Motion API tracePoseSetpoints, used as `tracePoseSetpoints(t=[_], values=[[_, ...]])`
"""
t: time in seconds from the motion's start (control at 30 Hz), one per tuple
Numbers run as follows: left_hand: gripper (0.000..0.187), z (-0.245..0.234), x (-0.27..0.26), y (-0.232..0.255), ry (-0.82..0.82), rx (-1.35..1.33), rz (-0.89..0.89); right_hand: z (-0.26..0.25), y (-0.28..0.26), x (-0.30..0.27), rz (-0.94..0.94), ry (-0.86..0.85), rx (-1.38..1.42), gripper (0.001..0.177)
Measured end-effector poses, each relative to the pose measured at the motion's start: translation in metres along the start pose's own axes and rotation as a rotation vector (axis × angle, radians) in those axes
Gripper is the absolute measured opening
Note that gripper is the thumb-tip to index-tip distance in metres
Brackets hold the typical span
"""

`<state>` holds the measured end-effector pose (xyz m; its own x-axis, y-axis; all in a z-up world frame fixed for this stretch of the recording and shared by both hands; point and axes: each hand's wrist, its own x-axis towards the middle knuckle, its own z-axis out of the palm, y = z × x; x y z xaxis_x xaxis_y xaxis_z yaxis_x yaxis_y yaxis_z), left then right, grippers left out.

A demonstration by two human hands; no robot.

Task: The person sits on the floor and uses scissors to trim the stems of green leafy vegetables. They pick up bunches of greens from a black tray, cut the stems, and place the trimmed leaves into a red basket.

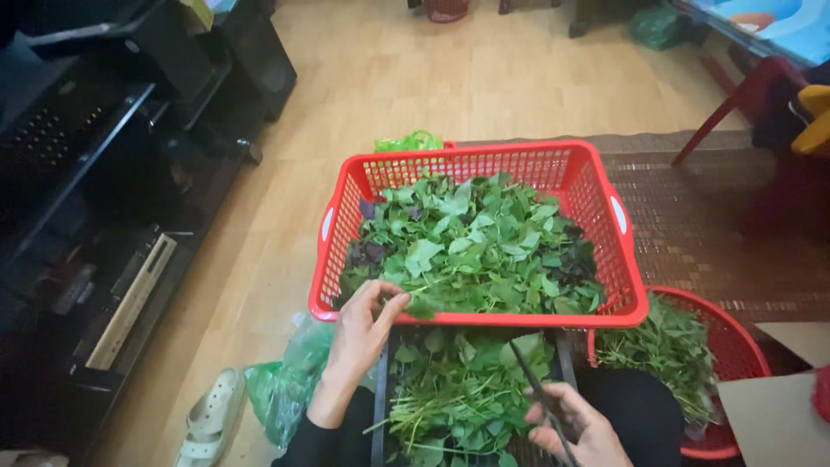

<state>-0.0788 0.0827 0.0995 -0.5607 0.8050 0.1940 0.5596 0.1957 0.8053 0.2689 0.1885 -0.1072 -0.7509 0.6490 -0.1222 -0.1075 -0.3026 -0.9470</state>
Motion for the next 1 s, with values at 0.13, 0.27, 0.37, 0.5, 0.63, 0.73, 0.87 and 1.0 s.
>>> tracePoseSetpoints(t=[0.13, 0.27, 0.37, 0.5, 0.63, 0.73, 0.87, 1.0], values=[[0.027, -0.001, 0.005, 0.002, -0.043, -0.032, -0.010, 0.034, -0.046, 0.004, 0.343, 0.191, 0.078, 0.048], [0.018, 0.006, 0.002, -0.006, -0.030, -0.111, -0.053, 0.049, -0.043, 0.024, 0.227, 0.088, 0.049, 0.052], [0.016, 0.013, -0.003, -0.013, -0.015, -0.225, -0.053, 0.073, -0.054, 0.040, 0.408, 0.139, 0.343, 0.026], [0.014, 0.022, -0.015, -0.011, -0.047, -0.489, -0.155, 0.118, -0.093, 0.048, 0.275, -0.062, -0.039, 0.032], [0.016, 0.026, -0.030, -0.009, -0.091, -0.555, -0.192, 0.130, -0.097, 0.057, 0.121, -0.172, -0.001, 0.039], [0.029, 0.024, -0.037, -0.010, -0.168, -0.486, -0.197, 0.130, -0.104, 0.062, 0.108, -0.153, 0.090, 0.053], [0.034, 0.020, -0.038, -0.005, -0.243, -0.478, -0.208, 0.124, -0.106, 0.064, 0.125, -0.108, -0.003, 0.053], [0.028, 0.021, -0.033, 0.008, -0.244, -0.492, -0.278, 0.115, -0.083, 0.067, 0.065, -0.089, -0.040, 0.041]])
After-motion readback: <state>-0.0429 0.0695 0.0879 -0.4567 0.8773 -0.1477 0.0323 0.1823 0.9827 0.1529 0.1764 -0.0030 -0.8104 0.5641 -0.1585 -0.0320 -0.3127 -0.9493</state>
